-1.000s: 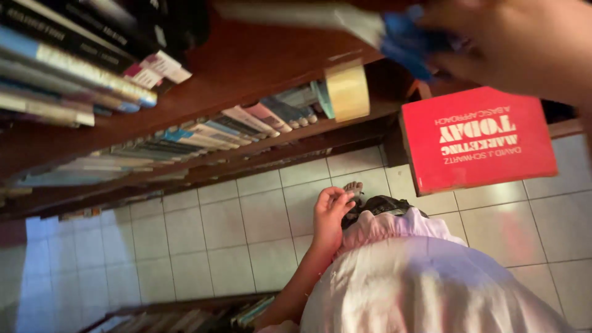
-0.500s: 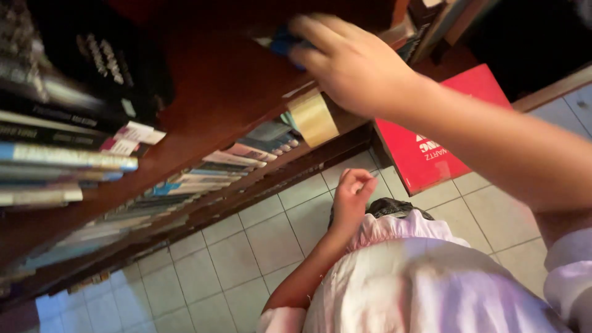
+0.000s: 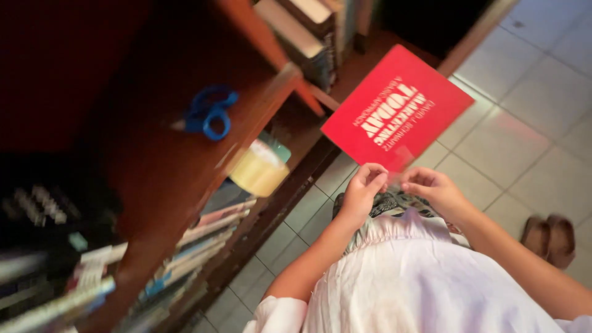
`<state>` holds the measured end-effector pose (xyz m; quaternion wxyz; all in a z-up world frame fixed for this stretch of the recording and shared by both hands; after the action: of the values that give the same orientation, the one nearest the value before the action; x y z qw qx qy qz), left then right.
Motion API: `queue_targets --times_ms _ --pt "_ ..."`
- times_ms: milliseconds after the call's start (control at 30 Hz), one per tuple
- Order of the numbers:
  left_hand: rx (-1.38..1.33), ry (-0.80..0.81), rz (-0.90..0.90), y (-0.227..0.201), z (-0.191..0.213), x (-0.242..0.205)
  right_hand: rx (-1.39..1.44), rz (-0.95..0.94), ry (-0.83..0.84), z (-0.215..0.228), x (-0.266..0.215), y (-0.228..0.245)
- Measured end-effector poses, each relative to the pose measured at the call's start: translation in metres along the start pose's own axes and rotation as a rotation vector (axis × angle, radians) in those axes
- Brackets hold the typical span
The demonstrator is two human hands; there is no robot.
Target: Cleaning a book with a cloth and then repairing its spine with adhesive tape and scissors.
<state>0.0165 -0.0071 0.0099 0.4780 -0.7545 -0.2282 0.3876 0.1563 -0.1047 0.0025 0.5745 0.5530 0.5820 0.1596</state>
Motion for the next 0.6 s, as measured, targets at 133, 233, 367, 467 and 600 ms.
queue_targets --times_ms 133,233,367,467,600 --pt "0.088 0.144 0.012 0.020 -0.014 0.016 0.277 -0.020 -0.154 0.016 -0.004 -0.042" --pt "0.116 0.218 0.052 0.025 -0.024 0.016 0.528 -0.046 -0.197 0.011 -0.014 -0.049" --pt "0.141 0.277 0.077 0.029 -0.032 0.016 0.637 -0.038 -0.243 0.012 -0.022 -0.067" --pt "0.277 0.290 0.045 0.039 -0.027 0.021 0.641 0.004 -0.318 0.028 -0.018 -0.098" --pt "0.807 0.072 -0.293 -0.011 -0.020 0.020 0.678 0.060 -0.433 0.032 -0.021 -0.098"
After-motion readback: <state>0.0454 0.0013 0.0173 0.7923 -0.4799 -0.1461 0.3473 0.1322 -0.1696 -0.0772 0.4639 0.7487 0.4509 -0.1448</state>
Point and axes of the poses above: each hand's wrist, its own x-axis towards the middle knuckle, its own z-axis out of the back of the hand, y = z × x, the point moved 8 cm from there along x, towards the middle knuckle, and after that the axes turned 7 degrees about x, right-handed, at the moved point
